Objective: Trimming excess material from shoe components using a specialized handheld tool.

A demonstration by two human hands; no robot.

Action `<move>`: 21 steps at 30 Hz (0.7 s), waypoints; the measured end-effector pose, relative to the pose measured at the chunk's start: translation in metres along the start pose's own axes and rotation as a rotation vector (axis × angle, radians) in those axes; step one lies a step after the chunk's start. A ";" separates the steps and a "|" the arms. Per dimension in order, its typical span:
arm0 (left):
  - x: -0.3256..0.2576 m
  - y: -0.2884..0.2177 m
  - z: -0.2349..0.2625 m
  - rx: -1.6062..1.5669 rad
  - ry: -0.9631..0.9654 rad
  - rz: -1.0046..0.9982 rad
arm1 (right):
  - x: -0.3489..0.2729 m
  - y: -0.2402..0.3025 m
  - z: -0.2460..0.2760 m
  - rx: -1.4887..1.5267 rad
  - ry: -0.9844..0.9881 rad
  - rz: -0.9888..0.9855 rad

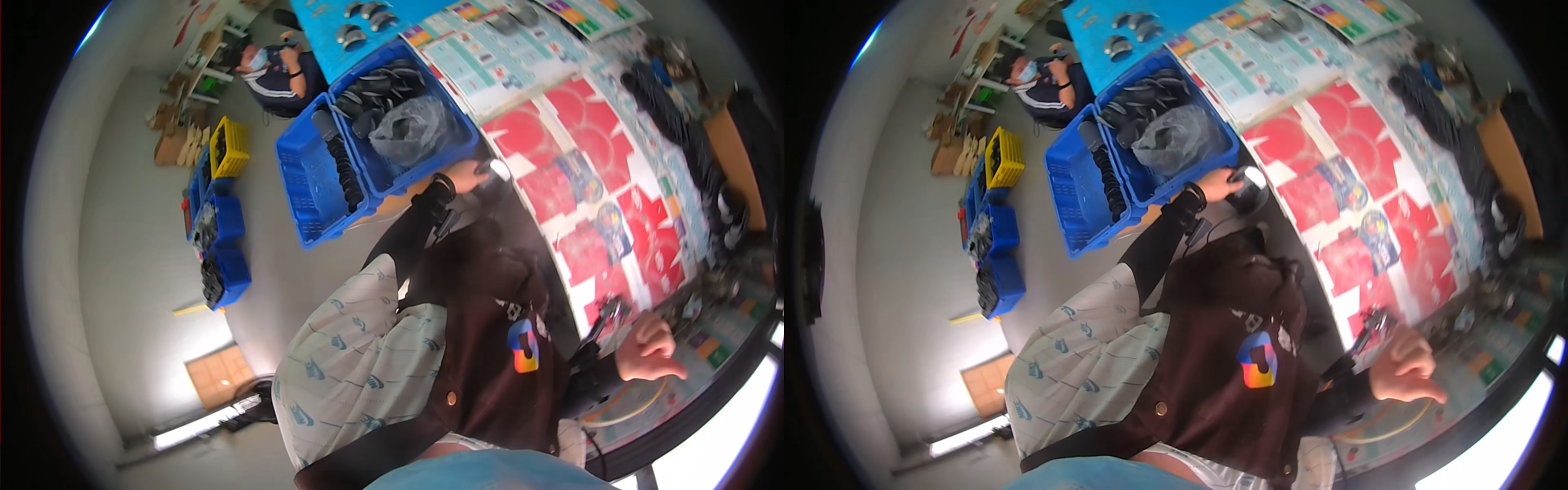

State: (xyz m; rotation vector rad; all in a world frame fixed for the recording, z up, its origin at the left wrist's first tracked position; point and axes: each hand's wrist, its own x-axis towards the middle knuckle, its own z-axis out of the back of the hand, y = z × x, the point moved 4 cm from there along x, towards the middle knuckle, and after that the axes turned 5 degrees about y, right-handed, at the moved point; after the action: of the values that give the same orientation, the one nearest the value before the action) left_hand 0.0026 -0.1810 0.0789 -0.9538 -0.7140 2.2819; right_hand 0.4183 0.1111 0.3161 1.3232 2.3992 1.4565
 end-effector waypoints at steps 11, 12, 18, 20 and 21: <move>0.049 0.008 -0.038 -0.189 0.110 0.025 | -0.124 -0.141 0.223 -1.470 -0.121 -0.742; 0.056 0.001 -0.046 -0.190 0.138 0.012 | -0.159 -0.153 0.241 -1.823 -0.168 -0.967; 0.088 -0.013 -0.050 -0.136 0.072 -0.001 | -0.179 -0.166 0.236 -2.057 -0.309 -0.819; 0.106 -0.039 -0.063 -0.098 0.079 -0.014 | -0.182 -0.159 0.238 -1.995 -0.360 -0.774; 0.118 -0.047 -0.065 -0.102 0.085 -0.001 | -0.175 -0.157 0.239 -1.966 -0.287 -0.734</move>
State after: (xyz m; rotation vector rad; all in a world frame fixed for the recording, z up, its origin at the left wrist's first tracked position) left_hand -0.0048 -0.0531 0.0164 -1.0899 -0.8001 2.2077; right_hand 0.5312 0.1317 0.0009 0.0352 0.2921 1.8628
